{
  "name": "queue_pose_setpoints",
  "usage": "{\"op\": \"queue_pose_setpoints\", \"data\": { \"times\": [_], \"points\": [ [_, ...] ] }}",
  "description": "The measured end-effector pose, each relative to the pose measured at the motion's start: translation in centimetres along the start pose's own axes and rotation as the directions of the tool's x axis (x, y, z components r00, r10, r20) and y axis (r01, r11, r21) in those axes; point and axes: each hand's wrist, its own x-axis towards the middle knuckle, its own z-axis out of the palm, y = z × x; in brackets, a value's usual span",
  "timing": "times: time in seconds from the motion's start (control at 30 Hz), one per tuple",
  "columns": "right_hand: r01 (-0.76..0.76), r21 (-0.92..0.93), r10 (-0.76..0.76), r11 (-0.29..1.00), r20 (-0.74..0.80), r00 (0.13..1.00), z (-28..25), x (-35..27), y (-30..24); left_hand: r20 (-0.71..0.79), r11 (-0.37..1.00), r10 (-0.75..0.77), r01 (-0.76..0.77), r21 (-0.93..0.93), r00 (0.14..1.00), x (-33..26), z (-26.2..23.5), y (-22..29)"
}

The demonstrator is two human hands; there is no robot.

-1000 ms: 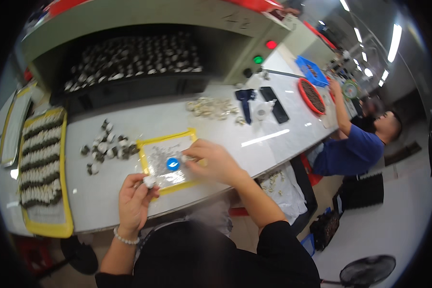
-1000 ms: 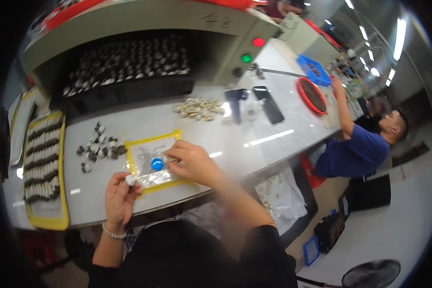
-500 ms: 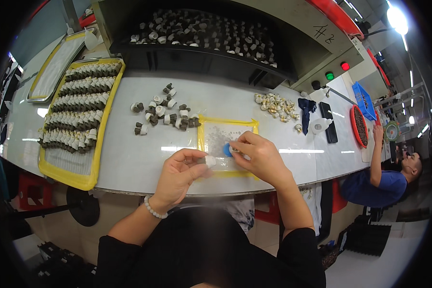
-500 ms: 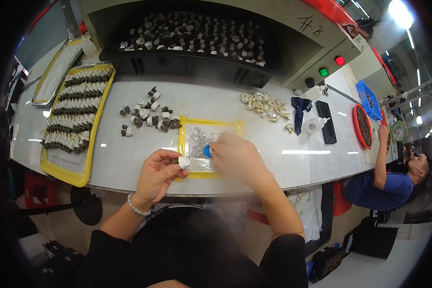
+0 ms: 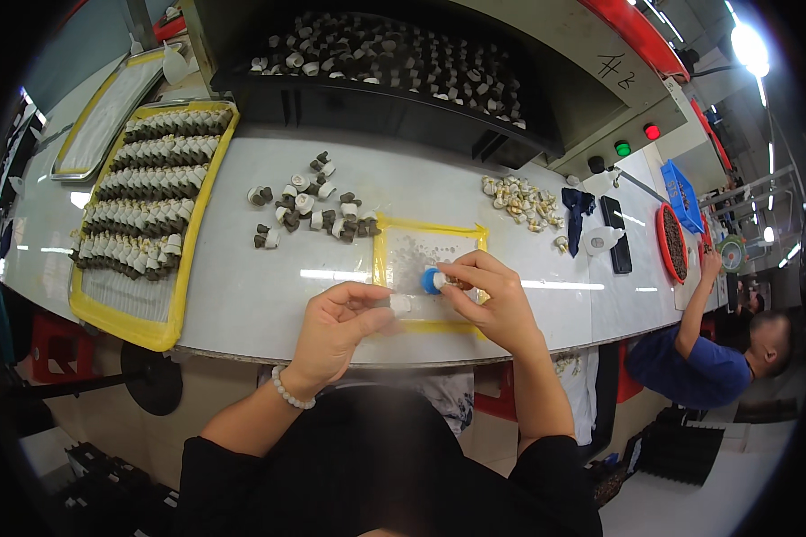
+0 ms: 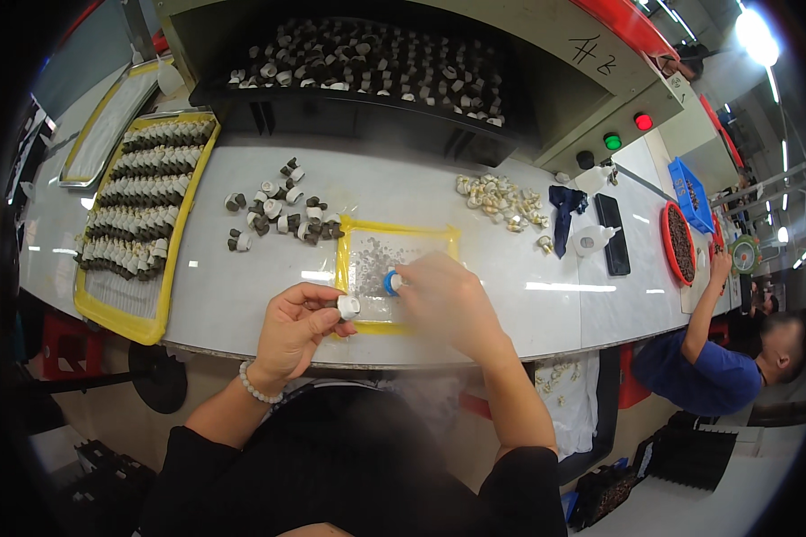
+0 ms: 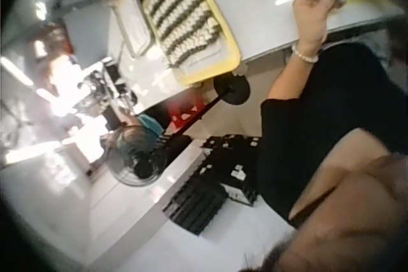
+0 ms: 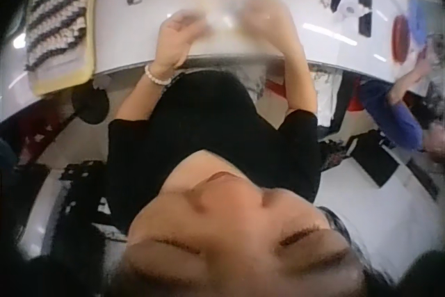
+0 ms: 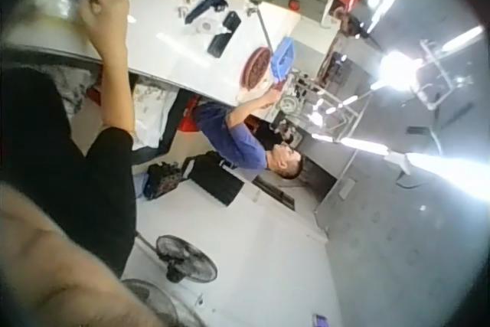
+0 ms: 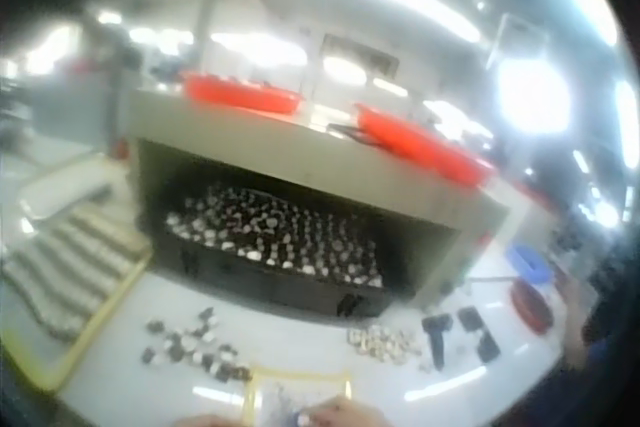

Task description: The person assembles small white plastic pieces and gold metal pieces by hand, taking them from a plastic tray and fitting them together.

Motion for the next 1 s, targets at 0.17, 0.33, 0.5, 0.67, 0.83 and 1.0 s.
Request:
{"op": "queue_pose_setpoints", "data": {
  "times": [0.17,0.33,0.5,0.67,0.83,1.0],
  "points": [
    [-0.055,0.234,0.046,0.971,0.044,0.998,0.9,-1.1,0.0,-0.03,0.999,-0.028,0.03,0.045,0.999,-0.1,0.5,0.4],
    [-0.213,0.424,0.185,0.88,0.107,0.977,1.4,-1.5,-1.6,-0.036,0.996,-0.028,0.031,0.084,0.999,-0.2,0.4,0.3],
    [-0.168,0.474,0.148,0.864,0.079,0.986,1.8,-1.4,-1.9,-0.037,0.996,-0.028,0.03,0.078,0.999,-0.2,0.6,0.4],
    [-0.064,0.338,0.051,0.939,0.045,0.998,1.4,-1.2,-2.7,-0.042,0.991,-0.002,0.007,0.137,0.999,-0.5,0.6,0.2],
    [-0.063,0.39,0.04,0.919,0.067,0.997,1.5,-1.5,-2.8,-0.032,0.977,0.026,-0.019,0.214,0.999,-0.8,0.5,0.0],
    [-0.045,0.413,0.041,0.909,0.02,0.999,1.6,-1.7,-2.3,-0.03,0.986,0.017,-0.011,0.169,0.999,-0.5,0.6,0.1]
  ]
}}
